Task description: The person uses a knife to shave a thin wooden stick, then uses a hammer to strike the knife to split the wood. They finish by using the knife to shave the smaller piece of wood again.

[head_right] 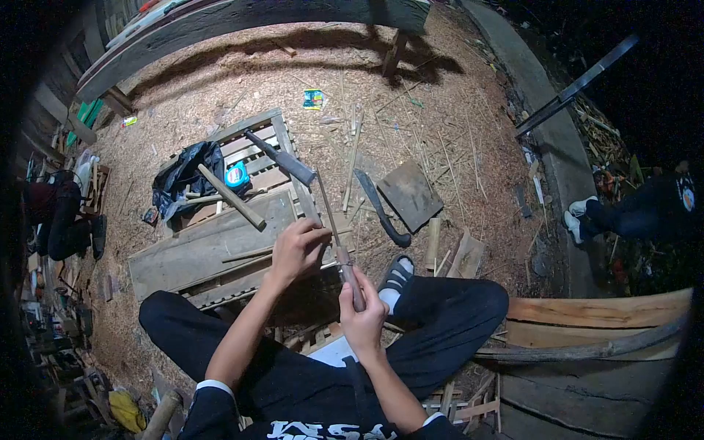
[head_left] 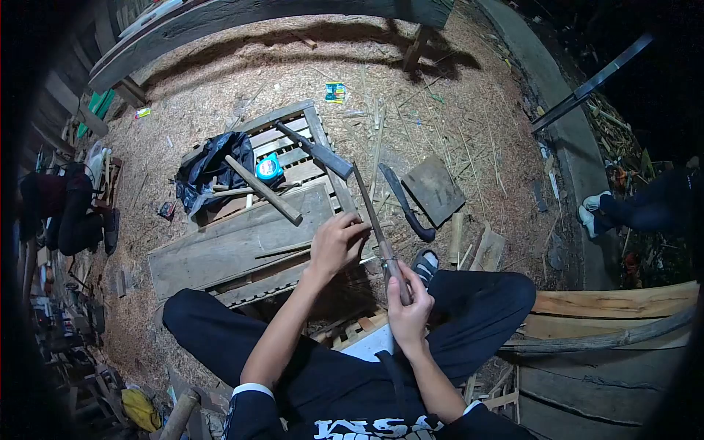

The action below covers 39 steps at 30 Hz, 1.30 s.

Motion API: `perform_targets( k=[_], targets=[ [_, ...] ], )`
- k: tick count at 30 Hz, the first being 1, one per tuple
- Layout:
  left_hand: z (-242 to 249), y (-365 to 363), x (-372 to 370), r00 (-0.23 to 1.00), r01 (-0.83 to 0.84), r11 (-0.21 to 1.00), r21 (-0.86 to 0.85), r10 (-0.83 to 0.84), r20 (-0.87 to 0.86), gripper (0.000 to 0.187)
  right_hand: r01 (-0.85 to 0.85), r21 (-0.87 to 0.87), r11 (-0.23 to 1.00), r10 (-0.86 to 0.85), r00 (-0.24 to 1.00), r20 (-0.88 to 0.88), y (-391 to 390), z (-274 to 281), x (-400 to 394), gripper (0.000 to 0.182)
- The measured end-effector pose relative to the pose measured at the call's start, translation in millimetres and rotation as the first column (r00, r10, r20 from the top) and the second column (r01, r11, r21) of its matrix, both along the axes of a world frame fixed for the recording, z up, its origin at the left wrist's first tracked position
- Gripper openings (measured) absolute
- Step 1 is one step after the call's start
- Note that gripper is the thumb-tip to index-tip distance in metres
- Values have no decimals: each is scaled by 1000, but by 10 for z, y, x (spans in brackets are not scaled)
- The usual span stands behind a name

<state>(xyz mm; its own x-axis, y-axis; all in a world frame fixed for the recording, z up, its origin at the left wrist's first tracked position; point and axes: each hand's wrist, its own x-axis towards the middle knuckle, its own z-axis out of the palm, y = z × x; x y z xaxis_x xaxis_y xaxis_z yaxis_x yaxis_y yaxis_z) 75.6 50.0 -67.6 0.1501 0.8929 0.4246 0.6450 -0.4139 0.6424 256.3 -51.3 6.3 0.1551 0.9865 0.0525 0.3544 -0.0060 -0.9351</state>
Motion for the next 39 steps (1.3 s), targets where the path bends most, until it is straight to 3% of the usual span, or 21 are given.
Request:
perform_targets(
  k=[6, 8, 12, 17, 18, 22, 25, 39],
  targets=[
    [22, 4, 3, 999, 33, 999, 22, -34, 18, 23, -3, -30, 1000, 4, 1000, 18, 7, -4, 42, 37],
    [17, -4, 19, 999, 32, 999, 8, -32, 26, 23, -1, 72, 997, -6, 996, 84, 35, -17, 0, 36],
    [58, -10, 10, 999, 20, 1000, 10, -21, 36, 22, 9, 13, 1000, -9, 1000, 23, -32, 13, 6, 36],
    [14, -18, 17, 999, 24, 1000, 7, -24, 26, 22, -48, 90, 995, 33, 987, 159, 3, 8, -29, 36],
    [24, -19, 15, 999, 25, 1000, 7, -25, 28, 22, -54, 10, 998, 52, 991, 127, -50, 28, -21, 37],
    [28, -2, 2, 999, 38, 999, 8, -39, 27, 23, -41, 63, 997, 32, 990, 139, -110, -7, -14, 36],
    [1, -1, 6, 1000, 28, 998, 54, -29, 13, 23, -43, -6, 999, 44, 994, 102, -44, 34, -60, 37],
    [11, 3, 16, 1000, 19, 1000, 20, -19, 8, 25, -10, -10, 1000, 11, 996, 84, -136, 6, -33, 37]
  ],
)
